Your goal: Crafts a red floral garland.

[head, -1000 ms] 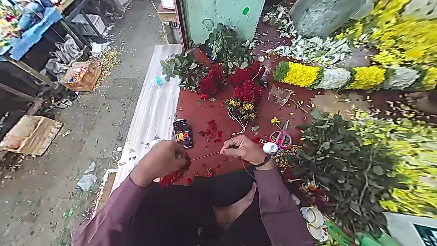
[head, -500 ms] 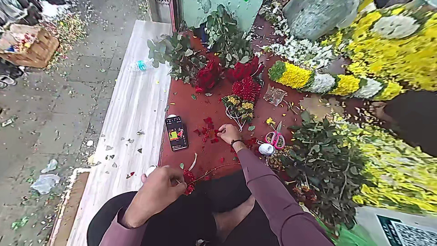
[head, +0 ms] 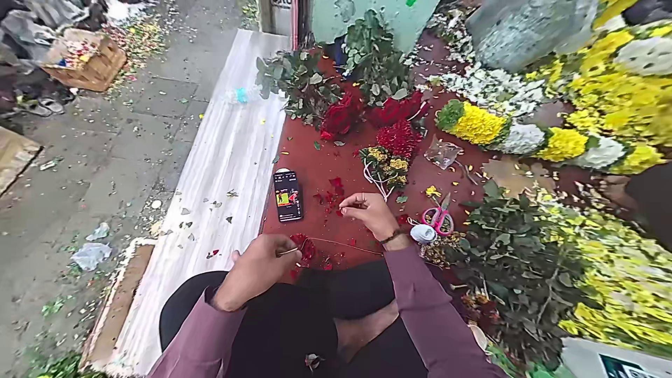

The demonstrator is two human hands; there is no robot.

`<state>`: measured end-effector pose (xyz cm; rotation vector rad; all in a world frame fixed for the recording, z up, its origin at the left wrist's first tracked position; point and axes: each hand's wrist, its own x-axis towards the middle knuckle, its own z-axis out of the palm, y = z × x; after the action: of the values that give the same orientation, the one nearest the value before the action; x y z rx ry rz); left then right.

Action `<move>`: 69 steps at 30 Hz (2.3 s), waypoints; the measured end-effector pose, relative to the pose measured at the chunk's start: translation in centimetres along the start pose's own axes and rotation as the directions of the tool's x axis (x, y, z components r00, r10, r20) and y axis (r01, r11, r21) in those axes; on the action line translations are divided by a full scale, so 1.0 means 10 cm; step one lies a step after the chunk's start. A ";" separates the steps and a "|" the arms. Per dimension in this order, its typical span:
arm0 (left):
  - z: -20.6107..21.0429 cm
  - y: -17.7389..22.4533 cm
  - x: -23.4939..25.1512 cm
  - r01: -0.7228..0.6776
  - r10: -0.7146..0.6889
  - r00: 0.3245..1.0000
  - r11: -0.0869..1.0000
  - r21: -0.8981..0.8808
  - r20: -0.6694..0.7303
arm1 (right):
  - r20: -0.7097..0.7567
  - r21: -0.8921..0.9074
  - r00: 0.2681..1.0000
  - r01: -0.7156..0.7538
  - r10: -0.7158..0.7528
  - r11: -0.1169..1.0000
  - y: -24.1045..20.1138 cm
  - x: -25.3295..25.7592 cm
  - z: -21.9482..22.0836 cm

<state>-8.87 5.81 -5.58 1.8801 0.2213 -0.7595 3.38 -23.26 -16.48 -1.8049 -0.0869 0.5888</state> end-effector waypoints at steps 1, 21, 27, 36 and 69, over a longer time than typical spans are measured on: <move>0.02 0.00 -0.01 0.008 -0.008 1.000 0.999 -0.054 -0.006 | 0.045 0.088 0.997 0.058 -0.062 0.994 -0.16 -0.16 0.10; 0.24 0.12 0.05 -0.076 0.004 0.988 0.881 -0.468 -0.152 | 0.241 0.340 0.923 0.209 -0.300 0.917 -0.53 -0.81 0.66; 0.27 0.07 0.05 -0.111 0.032 0.980 0.906 -0.409 -0.195 | 0.078 0.307 0.948 0.271 -0.308 0.912 -0.50 -0.84 0.83; 0.27 0.05 0.04 -0.120 0.071 0.979 0.958 -0.259 -0.190 | -0.048 0.436 0.995 0.095 -0.082 0.895 -0.53 -0.88 0.91; -0.21 0.44 0.05 0.130 -0.113 0.990 0.960 0.249 -0.082 | 0.310 0.142 0.936 0.129 -0.168 0.981 -0.36 -0.73 0.57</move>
<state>-5.52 5.70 -1.97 2.1526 0.2954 -0.8412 -4.61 -19.64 -11.77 -1.5576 -0.3992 0.7580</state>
